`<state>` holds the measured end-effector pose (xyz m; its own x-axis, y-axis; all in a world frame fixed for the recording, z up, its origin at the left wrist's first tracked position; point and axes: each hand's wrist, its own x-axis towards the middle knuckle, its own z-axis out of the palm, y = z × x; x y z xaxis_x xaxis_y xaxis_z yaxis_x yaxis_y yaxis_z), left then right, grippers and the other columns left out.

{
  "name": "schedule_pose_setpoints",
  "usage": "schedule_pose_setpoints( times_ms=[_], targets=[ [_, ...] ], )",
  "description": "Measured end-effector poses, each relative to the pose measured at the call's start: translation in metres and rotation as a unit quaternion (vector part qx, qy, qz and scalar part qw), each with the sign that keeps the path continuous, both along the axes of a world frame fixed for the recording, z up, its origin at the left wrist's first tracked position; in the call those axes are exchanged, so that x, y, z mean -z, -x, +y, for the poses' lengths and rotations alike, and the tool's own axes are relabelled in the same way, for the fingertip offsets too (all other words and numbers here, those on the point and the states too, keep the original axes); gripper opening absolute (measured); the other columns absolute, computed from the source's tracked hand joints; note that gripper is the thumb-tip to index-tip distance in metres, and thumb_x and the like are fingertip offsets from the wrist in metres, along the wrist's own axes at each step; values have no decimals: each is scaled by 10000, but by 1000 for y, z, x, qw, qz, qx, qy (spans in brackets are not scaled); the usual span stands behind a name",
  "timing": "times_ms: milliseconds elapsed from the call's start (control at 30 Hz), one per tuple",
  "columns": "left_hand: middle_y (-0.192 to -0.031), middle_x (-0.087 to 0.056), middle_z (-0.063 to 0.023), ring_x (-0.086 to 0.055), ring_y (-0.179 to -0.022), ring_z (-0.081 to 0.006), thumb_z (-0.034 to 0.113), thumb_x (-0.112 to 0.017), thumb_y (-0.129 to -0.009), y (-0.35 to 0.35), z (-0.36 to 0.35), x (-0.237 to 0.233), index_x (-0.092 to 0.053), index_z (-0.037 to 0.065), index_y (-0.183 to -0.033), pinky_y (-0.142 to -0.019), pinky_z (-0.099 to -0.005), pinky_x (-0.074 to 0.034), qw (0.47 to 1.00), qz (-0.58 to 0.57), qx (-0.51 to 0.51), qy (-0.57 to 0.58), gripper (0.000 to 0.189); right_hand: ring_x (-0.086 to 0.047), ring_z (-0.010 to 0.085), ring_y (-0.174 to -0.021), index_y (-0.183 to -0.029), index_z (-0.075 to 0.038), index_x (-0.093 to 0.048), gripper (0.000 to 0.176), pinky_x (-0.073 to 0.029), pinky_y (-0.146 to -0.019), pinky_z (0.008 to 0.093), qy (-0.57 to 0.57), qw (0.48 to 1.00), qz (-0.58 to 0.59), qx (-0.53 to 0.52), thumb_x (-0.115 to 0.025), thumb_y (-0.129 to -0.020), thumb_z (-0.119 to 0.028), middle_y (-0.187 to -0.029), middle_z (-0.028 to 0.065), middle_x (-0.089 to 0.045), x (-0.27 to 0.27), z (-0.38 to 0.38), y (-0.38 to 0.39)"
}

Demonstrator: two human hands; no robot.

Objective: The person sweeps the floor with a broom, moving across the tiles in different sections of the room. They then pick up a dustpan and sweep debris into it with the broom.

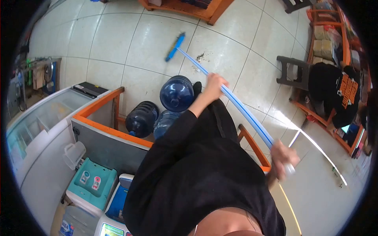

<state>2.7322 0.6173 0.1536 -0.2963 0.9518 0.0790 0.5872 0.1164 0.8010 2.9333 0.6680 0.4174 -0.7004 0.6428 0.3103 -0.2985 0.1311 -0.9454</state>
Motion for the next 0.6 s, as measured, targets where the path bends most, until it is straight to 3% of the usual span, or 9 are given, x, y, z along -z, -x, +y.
schedule_pose_setpoints(
  times_ms=[67, 100, 133, 200, 267, 333, 367, 433, 600],
  targets=[
    [-603, -535, -51, -530, -720, -275, 246, -638, -630, 26, -7, 48, -535, 139, -528, -762, -502, -318, 998, 11, -53, 21, 180, -458, 255, -488, -586, 25, -457, 100, -407, -521, 366, -2, 995, -102, 23, -539, -637, 1, -551, 124, -470, 45, -8, 4],
    [-698, -561, -48, -536, -814, -267, 305, -642, -676, 39, -12, 72, -550, 133, -548, -824, -569, -284, 991, 95, -50, 78, 233, -479, 262, -517, -617, 27, -480, 67, -440, -592, 377, -8, 980, -198, 4, -532, -660, 30, -583, 126, -499, 51, -11, 21],
    [-793, -581, -38, -527, -909, -261, 360, -644, -697, 53, -17, 81, -562, 125, -564, -866, -615, -243, 985, 91, -25, 141, 282, -492, 253, -521, -614, 18, -494, 83, -452, -650, 364, -20, 988, -148, -29, -551, -667, 47, -586, 117, -512, 80, -13, 29],
    [-842, -595, -25, -519, -955, -264, 373, -648, -705, 48, -25, 109, -567, 119, -563, -880, -625, -231, 977, 196, -45, 74, 302, -517, 257, -542, -586, 13, -499, 110, -459, -644, 357, -2, 989, -141, -43, -566, -662, 56, -571, 109, -502, 95, -23, 37],
    [-817, -600, -28, -526, -926, -271, 372, -652, -706, 19, -17, 123, -559, 111, -550, -846, -588, -284, 987, 152, -15, 50, 318, -521, 249, -539, -583, 23, -493, 103, -457, -607, 339, -22, 981, -191, 11, -548, -660, 63, -568, 108, -503, 81, -22, 14],
    [-696, -597, -50, -556, -783, -289, 346, -664, -700, -20, 3, 109, -529, 102, -493, -676, -457, -405, 996, 27, 77, 20, 347, -521, 248, -531, -586, 36, -490, 85, -445, -573, 326, 2, 981, -190, 37, -537, -654, 56, -573, 118, -506, 58, -14, -22],
    [-716, -636, -77, -585, -687, -285, 267, -667, -707, -47, 11, 108, -597, 97, -557, -605, -392, -439, 992, 6, 111, -57, 237, -507, 255, -509, -587, 42, -491, 61, -432, -565, 329, 32, 975, -214, 59, -521, -633, 68, -568, 128, -503, 44, -15, -41],
    [-544, -565, -98, -557, -562, -291, 269, -634, -745, -107, 23, 84, -574, 79, -515, -557, -408, -422, 985, -91, 126, -74, 305, -457, 261, -461, -519, 24, -431, 115, -389, -502, 326, -12, 981, -176, 74, -483, -595, 91, -519, 122, -461, 20, -14, -66],
    [-476, -493, -160, -495, -481, -360, 312, -609, -785, -205, 47, 24, -509, 43, -452, -501, -425, -401, 971, -112, 208, -29, 439, -400, 230, -379, -481, -13, -361, 180, -345, -429, 322, -53, 980, -170, 86, -505, -569, 50, -451, 103, -397, -38, -13, -107]
  ],
)
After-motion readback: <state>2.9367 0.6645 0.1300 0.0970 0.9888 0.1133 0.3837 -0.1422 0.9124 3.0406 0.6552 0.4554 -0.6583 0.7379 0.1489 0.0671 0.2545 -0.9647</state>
